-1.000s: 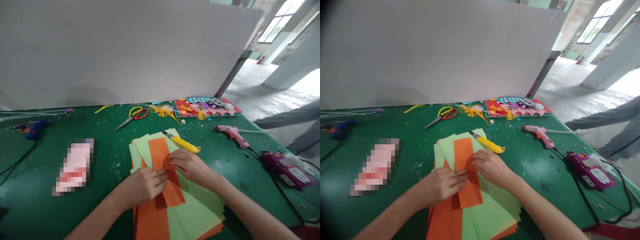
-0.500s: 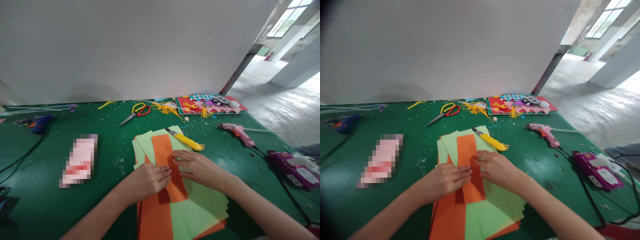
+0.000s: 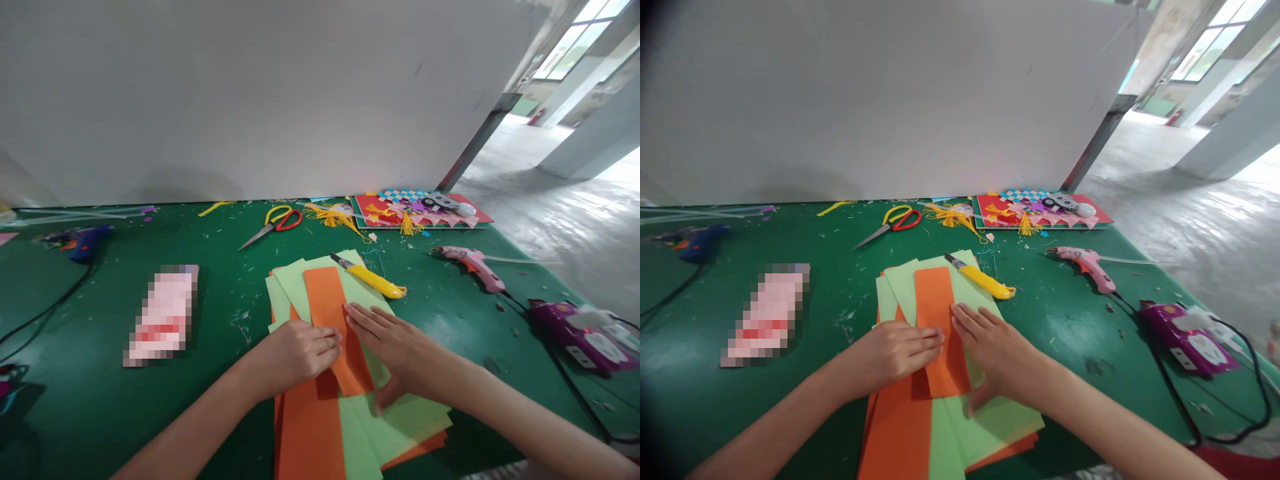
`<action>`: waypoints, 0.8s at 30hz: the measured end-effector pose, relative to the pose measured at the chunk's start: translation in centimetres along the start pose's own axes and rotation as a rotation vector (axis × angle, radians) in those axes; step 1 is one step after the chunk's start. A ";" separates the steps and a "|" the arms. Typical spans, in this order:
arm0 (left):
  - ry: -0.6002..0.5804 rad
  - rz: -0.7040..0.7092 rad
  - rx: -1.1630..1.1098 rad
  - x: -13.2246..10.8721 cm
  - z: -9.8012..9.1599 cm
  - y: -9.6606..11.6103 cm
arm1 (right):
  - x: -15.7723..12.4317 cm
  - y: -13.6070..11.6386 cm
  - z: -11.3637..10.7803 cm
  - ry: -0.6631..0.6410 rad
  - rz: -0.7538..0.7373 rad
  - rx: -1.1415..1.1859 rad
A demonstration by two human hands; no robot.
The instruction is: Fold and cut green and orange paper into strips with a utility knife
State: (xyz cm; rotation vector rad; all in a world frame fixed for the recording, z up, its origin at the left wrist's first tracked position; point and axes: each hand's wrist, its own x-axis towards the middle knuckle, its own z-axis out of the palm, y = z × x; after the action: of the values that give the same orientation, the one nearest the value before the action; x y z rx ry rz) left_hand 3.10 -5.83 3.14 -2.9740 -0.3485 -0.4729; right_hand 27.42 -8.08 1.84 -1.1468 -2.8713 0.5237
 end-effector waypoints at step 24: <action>0.645 -0.852 -0.540 0.0 -1.6 0.9 | 2.3 -2.1 -5.8 0.609 -0.010 0.536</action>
State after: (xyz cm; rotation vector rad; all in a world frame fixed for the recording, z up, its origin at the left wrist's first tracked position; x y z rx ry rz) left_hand 2.88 -6.93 4.58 -2.7070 -1.5997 -1.7692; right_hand 25.04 -6.17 7.74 -0.9755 -2.0492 0.7274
